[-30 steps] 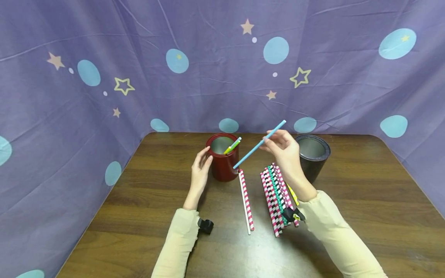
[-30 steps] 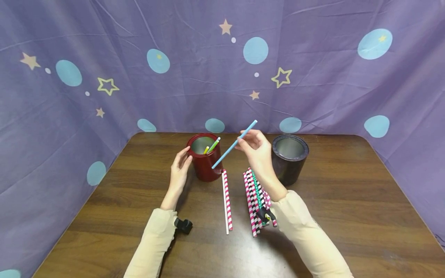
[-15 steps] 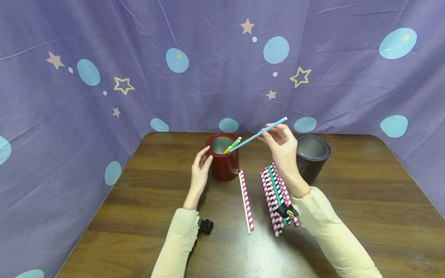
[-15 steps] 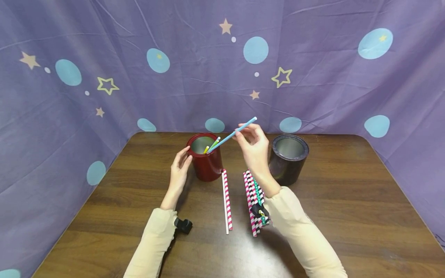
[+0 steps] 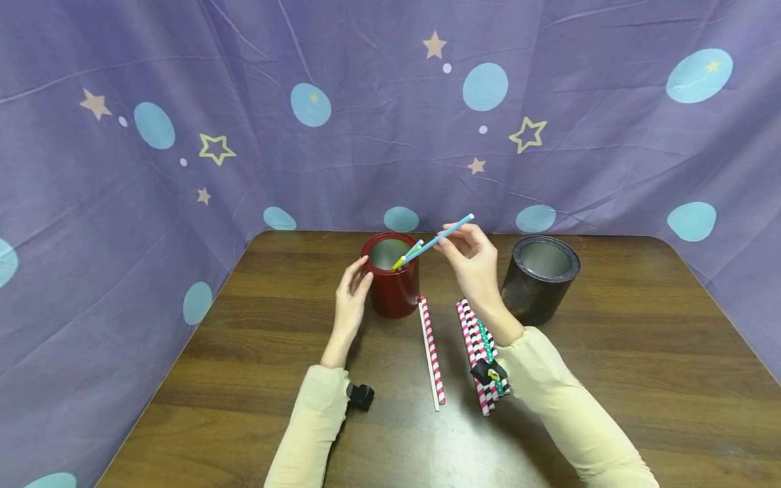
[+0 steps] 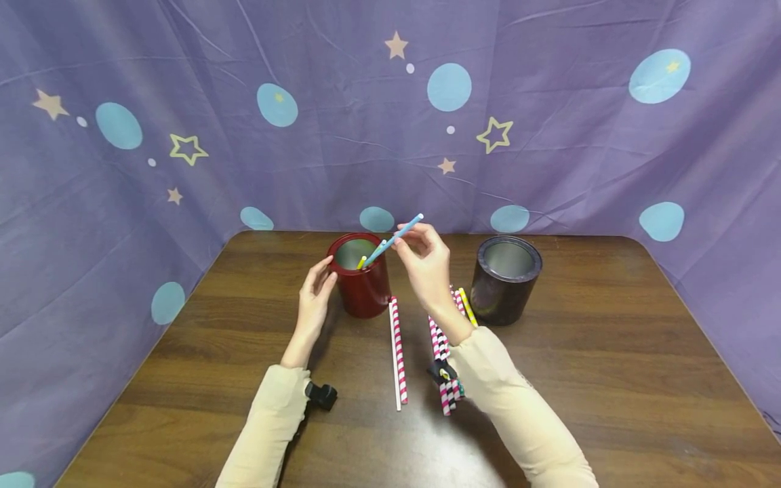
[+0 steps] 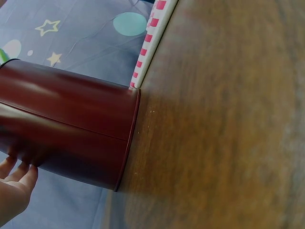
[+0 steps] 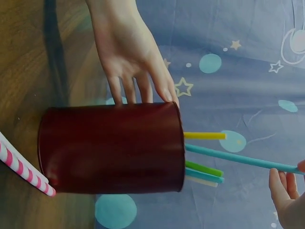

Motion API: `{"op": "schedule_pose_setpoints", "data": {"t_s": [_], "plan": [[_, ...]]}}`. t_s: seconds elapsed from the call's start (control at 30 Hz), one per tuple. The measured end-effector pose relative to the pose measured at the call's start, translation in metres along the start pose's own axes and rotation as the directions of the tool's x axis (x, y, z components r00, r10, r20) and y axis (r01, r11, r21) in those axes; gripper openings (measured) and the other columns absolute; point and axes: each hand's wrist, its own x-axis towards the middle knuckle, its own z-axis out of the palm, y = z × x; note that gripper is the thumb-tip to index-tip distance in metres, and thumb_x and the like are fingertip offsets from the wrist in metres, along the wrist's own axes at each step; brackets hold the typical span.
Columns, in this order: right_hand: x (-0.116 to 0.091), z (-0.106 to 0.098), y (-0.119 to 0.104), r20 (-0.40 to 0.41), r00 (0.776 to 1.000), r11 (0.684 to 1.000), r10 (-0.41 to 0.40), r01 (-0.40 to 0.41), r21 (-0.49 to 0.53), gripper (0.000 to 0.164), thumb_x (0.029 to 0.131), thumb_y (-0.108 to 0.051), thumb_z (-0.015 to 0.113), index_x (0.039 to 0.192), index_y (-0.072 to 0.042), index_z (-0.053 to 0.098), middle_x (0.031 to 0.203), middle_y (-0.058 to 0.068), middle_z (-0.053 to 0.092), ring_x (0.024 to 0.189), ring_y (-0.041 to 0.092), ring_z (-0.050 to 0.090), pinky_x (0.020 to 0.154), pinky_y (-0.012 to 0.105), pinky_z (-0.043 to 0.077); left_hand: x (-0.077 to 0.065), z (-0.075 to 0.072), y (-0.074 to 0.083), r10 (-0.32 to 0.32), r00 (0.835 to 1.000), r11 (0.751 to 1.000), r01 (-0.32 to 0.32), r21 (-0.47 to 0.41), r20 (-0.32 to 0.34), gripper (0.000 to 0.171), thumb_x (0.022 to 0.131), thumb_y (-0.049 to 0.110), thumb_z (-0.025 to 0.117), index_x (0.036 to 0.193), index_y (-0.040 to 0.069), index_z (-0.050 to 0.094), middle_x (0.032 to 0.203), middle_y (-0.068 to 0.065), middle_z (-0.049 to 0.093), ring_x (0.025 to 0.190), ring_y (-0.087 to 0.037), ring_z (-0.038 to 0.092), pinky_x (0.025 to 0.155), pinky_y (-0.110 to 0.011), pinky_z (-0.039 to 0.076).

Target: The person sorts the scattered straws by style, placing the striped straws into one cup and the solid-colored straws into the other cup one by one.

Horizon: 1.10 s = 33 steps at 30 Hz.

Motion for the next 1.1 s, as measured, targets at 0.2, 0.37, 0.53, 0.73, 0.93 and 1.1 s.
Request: {"op": "schedule_pose_setpoints", "data": {"t_s": [0.2,0.37,0.53,0.73,0.93,1.1], "plan": [[-0.002,0.007,0.012,0.029,0.999,1.0,0.017,-0.017,-0.009,0.021,0.079,0.016,0.051,0.098,0.023,0.045,0.086,-0.003,0.062,0.079,0.018,0.061,0.075,0.035,0.052,0.0,0.0,0.0,-0.004,1.0,1.0,0.004,-0.005,0.002,0.035,0.087,-0.004,0.048,0.122,-0.01,0.044,0.127,-0.025,0.042,0.12,-0.029,0.039,0.101,-0.032,0.033],[-0.003,0.011,0.02,0.031,0.995,0.99,0.094,-0.091,-0.104,0.019,0.08,0.011,0.055,0.098,0.018,0.053,0.087,0.002,0.063,0.083,0.021,0.06,0.08,0.041,0.049,-0.001,0.0,0.001,-0.01,1.0,1.0,0.01,-0.006,0.002,0.035,0.088,-0.004,0.048,0.122,-0.01,0.044,0.127,-0.025,0.042,0.12,-0.029,0.039,0.101,-0.03,0.034],[-0.005,0.011,0.022,0.054,0.983,0.957,0.177,-0.159,-0.243,0.02,0.08,0.006,0.058,0.1,0.012,0.058,0.098,0.021,0.062,0.085,0.014,0.058,0.083,0.032,0.048,0.0,0.001,0.001,-0.01,1.0,1.0,0.01,0.001,0.003,0.035,0.087,-0.004,0.048,0.122,-0.01,0.044,0.127,-0.025,0.043,0.12,-0.029,0.039,0.101,-0.032,0.034],[-0.012,0.004,0.029,0.077,0.972,0.93,0.223,-0.188,-0.315,0.024,0.081,0.001,0.06,0.104,0.008,0.058,0.1,0.024,0.061,0.084,0.01,0.058,0.083,0.028,0.046,-0.001,0.001,0.001,-0.007,1.0,1.0,0.007,0.014,0.002,0.035,0.087,-0.004,0.048,0.121,-0.01,0.044,0.126,-0.024,0.043,0.12,-0.028,0.039,0.101,-0.03,0.033],[-0.022,-0.001,0.032,0.098,0.954,0.892,0.283,-0.225,-0.392,0.024,0.081,0.001,0.059,0.104,0.007,0.058,0.097,0.024,0.061,0.087,0.022,0.06,0.079,0.024,0.047,0.001,-0.002,-0.007,0.002,1.0,1.0,-0.002,0.003,0.005,0.035,0.088,-0.002,0.049,0.122,-0.008,0.045,0.127,-0.023,0.044,0.12,-0.026,0.04,0.101,-0.028,0.033],[-0.031,-0.008,0.043,0.129,0.928,0.854,0.349,-0.258,-0.451,0.026,0.08,0.003,0.057,0.106,0.007,0.057,0.096,0.025,0.06,0.088,0.03,0.059,0.073,0.02,0.046,0.005,-0.007,-0.026,0.031,0.999,0.999,-0.031,-0.007,0.007,0.036,0.088,0.004,0.052,0.122,-0.004,0.046,0.126,-0.018,0.046,0.119,-0.021,0.042,0.1,-0.028,0.034]]}}
